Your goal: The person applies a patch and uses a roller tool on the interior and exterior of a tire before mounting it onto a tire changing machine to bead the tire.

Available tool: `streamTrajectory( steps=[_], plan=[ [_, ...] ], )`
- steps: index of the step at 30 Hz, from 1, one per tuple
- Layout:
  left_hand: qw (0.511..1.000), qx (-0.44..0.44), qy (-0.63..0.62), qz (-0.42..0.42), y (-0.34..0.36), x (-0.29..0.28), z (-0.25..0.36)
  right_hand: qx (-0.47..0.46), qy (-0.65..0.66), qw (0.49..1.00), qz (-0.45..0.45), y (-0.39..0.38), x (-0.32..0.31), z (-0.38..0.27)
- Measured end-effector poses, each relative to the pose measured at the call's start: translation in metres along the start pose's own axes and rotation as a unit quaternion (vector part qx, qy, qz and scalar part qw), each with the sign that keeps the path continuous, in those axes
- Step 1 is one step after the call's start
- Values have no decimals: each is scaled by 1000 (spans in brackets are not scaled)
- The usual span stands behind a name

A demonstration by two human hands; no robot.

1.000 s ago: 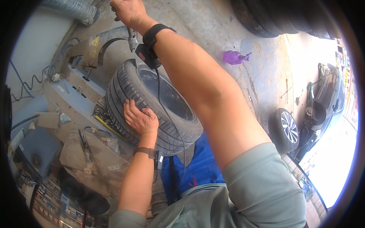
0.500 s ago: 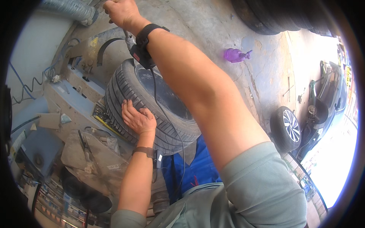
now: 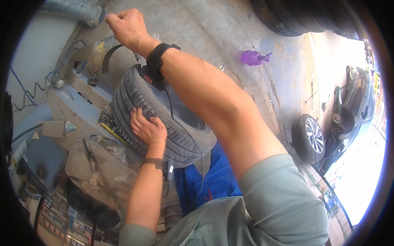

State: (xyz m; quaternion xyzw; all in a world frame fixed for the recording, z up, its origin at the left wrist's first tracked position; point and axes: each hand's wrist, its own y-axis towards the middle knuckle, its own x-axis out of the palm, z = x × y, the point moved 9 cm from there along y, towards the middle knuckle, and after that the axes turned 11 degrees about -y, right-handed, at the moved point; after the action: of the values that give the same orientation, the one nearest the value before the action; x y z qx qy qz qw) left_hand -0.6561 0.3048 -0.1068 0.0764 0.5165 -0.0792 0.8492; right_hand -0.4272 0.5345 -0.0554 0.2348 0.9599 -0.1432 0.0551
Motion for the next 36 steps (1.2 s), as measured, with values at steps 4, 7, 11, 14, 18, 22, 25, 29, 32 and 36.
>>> streamTrajectory(
  steps=[4, 7, 11, 14, 18, 22, 25, 29, 32, 36],
  plan=[
    [1000, 5, 5, -5, -3, 1, -1, 2, -14, 1000, 1, -7, 3, 4],
    [1000, 10, 7, -2, -5, -1, -3, -13, -12, 1000, -11, -18, 9, 5],
    [1000, 4, -11, -6, -6, 2, 0, -93, -125, 986, -62, -64, 32, -3],
    [1000, -4, -9, -17, -6, 0, -5, -85, -78, 987, -109, -70, 37, -6],
    [1000, 14, -9, -7, -4, -1, -2, -68, -149, 968, -188, -72, 47, -4],
    [1000, 17, -8, -7, -4, 2, -1, -73, -162, 964, -197, -71, 43, -3],
    [1000, 9, -9, -1, -3, 1, -4, -144, -174, 956, -188, -62, 46, -1],
    [1000, 25, -7, 12, -1, 1, -3, -121, -198, 944, -236, -55, 50, 5],
    [999, 28, -9, 22, 3, 1, 0, -131, -239, 926, -260, -44, 53, -2],
    [999, 35, -6, 21, 2, 3, 5, -128, -295, 903, -286, -29, 60, -12]
  ],
)
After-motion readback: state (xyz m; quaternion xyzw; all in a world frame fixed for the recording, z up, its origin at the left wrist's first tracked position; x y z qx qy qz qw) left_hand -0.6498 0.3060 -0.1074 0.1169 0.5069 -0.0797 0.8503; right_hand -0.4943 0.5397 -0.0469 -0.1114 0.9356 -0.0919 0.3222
